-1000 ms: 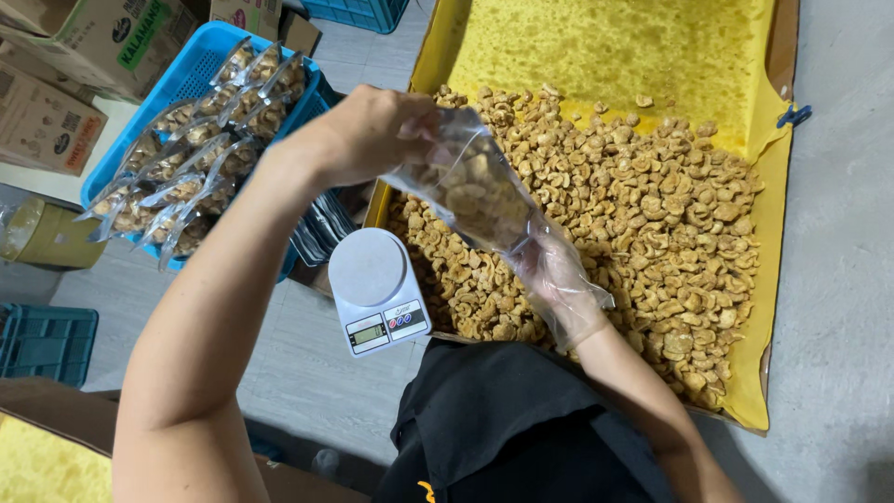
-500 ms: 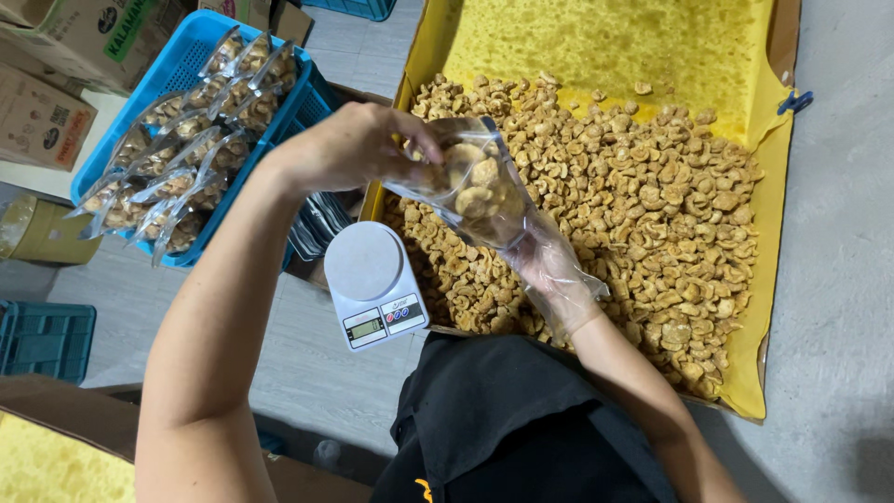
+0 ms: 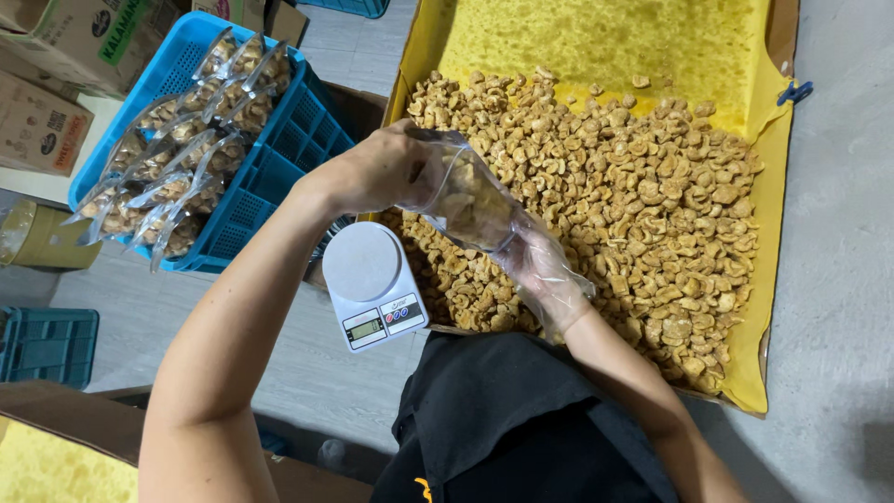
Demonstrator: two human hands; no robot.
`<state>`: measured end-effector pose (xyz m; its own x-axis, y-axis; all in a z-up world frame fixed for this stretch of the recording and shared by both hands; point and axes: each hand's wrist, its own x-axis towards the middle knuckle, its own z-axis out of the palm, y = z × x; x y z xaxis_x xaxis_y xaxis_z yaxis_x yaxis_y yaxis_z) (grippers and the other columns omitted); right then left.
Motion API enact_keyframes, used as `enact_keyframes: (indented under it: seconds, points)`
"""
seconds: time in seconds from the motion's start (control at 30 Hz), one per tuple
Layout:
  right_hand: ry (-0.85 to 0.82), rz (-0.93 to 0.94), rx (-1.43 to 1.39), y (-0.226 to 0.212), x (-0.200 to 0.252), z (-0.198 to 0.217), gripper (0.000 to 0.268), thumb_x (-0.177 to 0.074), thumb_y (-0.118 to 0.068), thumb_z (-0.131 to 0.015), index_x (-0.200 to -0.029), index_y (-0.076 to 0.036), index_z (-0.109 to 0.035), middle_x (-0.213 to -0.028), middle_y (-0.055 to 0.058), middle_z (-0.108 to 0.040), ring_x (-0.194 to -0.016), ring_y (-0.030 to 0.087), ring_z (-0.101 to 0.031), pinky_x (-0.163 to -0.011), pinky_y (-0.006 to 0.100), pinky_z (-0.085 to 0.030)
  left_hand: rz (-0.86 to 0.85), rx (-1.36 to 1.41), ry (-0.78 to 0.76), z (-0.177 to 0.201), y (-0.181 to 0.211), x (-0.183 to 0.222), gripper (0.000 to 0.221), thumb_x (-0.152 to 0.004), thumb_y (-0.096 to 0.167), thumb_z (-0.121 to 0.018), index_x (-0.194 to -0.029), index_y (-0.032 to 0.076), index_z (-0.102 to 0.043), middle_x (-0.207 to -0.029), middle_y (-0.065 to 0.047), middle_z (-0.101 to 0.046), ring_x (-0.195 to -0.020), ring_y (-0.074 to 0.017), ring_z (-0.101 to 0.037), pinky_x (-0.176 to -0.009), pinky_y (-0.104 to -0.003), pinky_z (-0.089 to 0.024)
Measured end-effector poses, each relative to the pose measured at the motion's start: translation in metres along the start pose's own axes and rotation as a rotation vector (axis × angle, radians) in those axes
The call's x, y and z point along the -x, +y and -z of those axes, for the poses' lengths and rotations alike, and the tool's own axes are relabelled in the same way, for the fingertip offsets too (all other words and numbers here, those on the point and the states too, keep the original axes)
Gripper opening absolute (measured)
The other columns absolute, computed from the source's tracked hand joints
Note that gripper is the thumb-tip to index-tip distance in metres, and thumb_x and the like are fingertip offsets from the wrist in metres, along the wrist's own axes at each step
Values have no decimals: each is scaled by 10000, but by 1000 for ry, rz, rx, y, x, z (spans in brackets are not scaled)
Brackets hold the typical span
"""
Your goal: The person spreads cashew nuts on a yellow tray, then scoops them into clear plastic bags and weighs each bag on a digital scale. Filled bags are placed into a blue crate.
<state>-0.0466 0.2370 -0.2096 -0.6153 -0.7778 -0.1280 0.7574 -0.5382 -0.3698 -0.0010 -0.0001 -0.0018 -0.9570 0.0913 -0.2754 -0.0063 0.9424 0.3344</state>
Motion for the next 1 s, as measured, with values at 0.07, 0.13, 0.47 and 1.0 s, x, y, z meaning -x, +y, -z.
enact_keyframes:
  seconds: [0.07, 0.13, 0.47, 1.0]
  points:
    - [23, -29, -40, 2, -4, 6, 618, -895, -172, -742, -1411, 26, -466, -1323, 200, -558, -1215, 307, -608, -1010, 445, -564, -27, 151, -4, 5, -3, 2, 299, -944, 352, -641, -1151, 154, -727, -981, -84, -678, -1012, -279, -630, -880, -427, -611]
    - [30, -43, -62, 5, -4, 13, 551, -926, -174, -734, -1380, 15, -485, -1309, 191, -566, -1180, 296, -613, -954, 430, -584, -81, 505, 0, 11, -8, 9, 397, -837, 405, -679, -1090, 102, -718, -1126, -67, -591, -1031, -254, -619, -834, -443, -630]
    - [175, -159, 174, -28, -15, 65, 369, -952, -214, -684, -1298, -108, -612, -1288, 177, -612, -826, 155, -521, -565, 208, -494, -58, 302, 457, -44, -14, -9, 111, -975, 91, -662, -901, 13, -688, -820, -127, -744, -661, -177, -718, -544, -310, -603]
    - [260, -394, 1967, -23, -42, -3, 221, -1001, -143, -512, -1143, -140, -681, -1090, 117, -717, -776, 185, -703, -641, 265, -598, -147, 128, 520, -140, -45, -14, 206, -857, 167, -754, -925, 23, -623, -1056, -168, -673, -915, -357, -663, -718, -449, -566]
